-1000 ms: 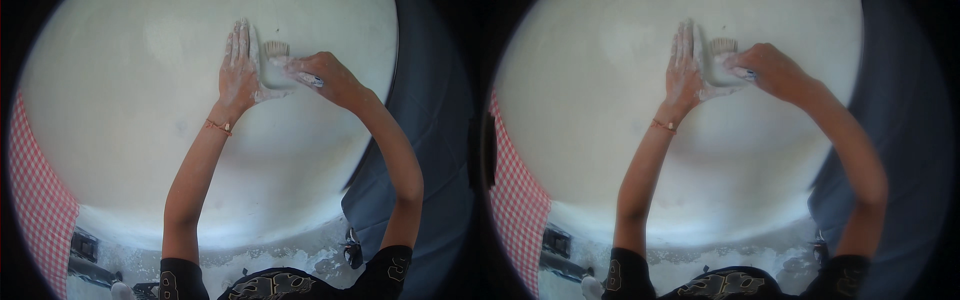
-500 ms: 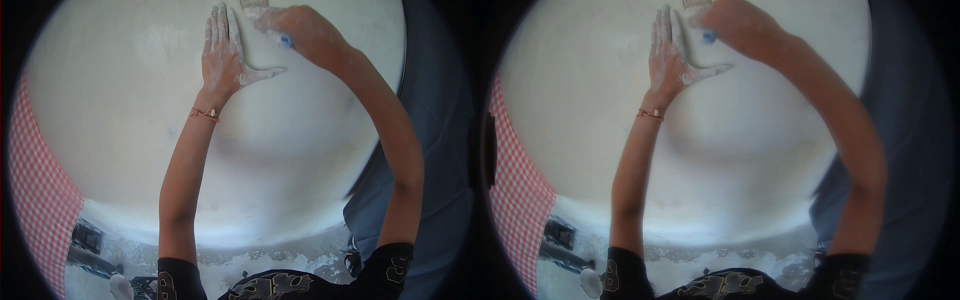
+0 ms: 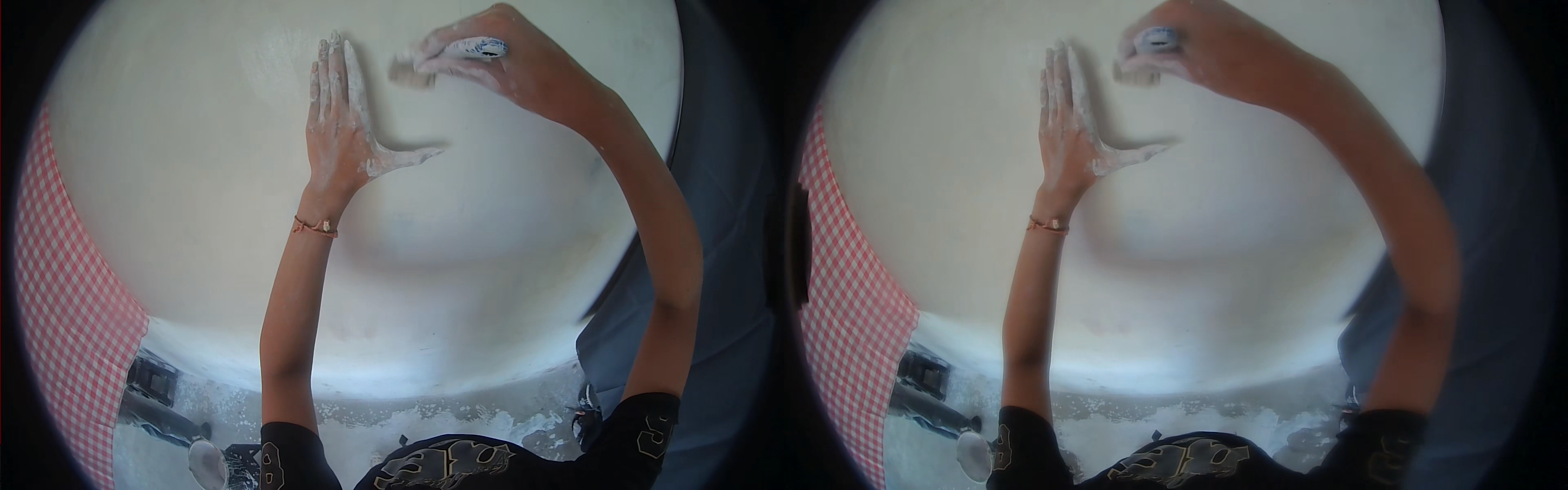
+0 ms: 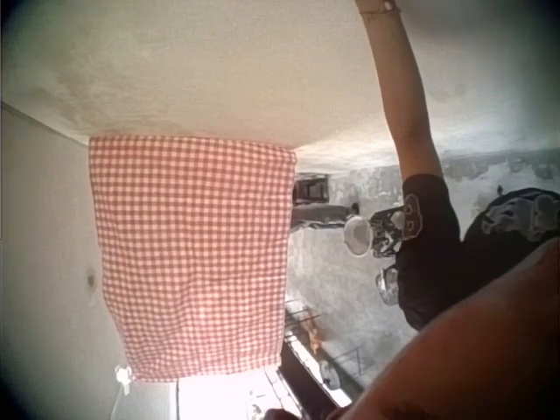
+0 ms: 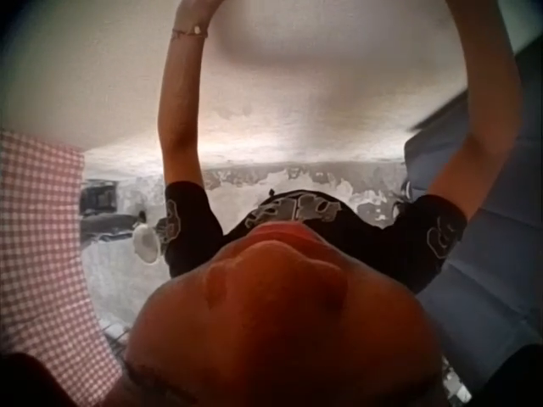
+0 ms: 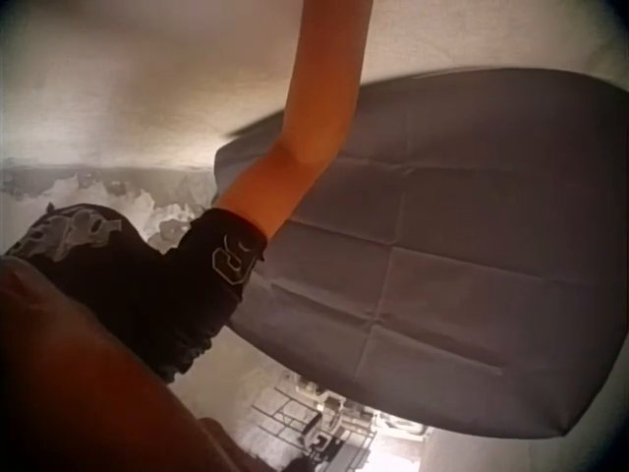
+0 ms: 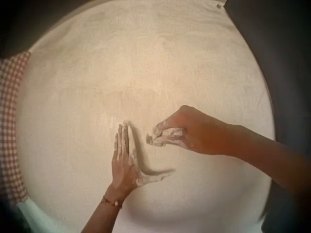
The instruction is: The person is patching and smoothing a wall using a white filler substance and a brush.
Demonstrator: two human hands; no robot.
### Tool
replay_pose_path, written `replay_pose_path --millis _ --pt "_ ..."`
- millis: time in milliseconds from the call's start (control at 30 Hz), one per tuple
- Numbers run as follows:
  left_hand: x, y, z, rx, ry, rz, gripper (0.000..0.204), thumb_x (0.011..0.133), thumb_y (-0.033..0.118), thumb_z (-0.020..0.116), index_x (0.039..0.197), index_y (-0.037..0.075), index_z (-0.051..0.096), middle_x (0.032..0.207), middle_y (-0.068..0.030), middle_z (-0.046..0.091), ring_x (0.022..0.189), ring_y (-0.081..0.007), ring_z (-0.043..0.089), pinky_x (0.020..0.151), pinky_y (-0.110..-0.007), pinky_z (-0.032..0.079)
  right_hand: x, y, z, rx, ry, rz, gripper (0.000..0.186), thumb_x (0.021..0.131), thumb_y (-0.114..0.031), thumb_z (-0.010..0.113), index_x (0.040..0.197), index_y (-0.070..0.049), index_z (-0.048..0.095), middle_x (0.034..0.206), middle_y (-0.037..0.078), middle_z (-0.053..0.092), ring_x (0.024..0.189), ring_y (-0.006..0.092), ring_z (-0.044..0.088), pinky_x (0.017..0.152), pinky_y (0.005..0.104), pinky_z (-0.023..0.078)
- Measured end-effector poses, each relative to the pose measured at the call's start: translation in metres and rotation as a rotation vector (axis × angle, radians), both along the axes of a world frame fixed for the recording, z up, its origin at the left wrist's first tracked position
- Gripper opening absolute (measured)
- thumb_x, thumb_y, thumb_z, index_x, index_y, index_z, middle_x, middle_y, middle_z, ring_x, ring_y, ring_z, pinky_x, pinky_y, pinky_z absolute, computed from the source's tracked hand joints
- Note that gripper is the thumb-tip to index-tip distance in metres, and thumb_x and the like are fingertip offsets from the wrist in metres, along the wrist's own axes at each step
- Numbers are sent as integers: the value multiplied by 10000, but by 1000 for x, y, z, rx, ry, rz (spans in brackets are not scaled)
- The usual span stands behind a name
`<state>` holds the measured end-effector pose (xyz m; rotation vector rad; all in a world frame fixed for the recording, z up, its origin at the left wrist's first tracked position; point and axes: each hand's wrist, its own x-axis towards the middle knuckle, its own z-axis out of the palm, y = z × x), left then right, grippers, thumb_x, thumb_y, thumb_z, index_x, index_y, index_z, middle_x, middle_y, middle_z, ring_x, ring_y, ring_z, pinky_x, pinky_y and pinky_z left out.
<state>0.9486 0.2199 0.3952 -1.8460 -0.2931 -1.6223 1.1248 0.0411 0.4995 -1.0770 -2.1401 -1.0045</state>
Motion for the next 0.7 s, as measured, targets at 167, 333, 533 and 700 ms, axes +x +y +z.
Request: replay_pose_path --millis 167,333,533,700 --pt "-11 15 1 -7 1 -18 1532 602 888 799 1609 -136 267 1658 -336 332 1571 -501 284 1294 -559 277 -16 29 -10 282 -120 -29 279 933 -141 795 1205 -82 779 1210 96 765 1102 286 715 1000 388 557" --pt "-24 36 -4 -10 80 79 1517 629 878 790 1615 -139 245 1668 -332 314 1589 -460 270 1308 -538 266 -46 24 -60 -245 -119 -66 224 982 -253 757 1168 -131 784 1024 89 763 1019 255 693 985 435 549" --pt "-32 19 1 -40 86 -104 1531 583 805 880 1632 -108 238 1683 -294 320 1567 -479 311 1274 -568 315 -25 43 -8 -18 -76 76 259 966 -144 768 1203 -40 776 1206 123 785 1097 302 741 971 422 576" --pt "-42 24 10 9 25 -24 1525 568 839 863 1618 -101 281 1669 -289 344 1553 -488 332 1267 -566 332 -21 34 -2 229 -233 -36 211 958 -75 719 1145 9 773 1202 170 776 1089 313 763 978 391 594"
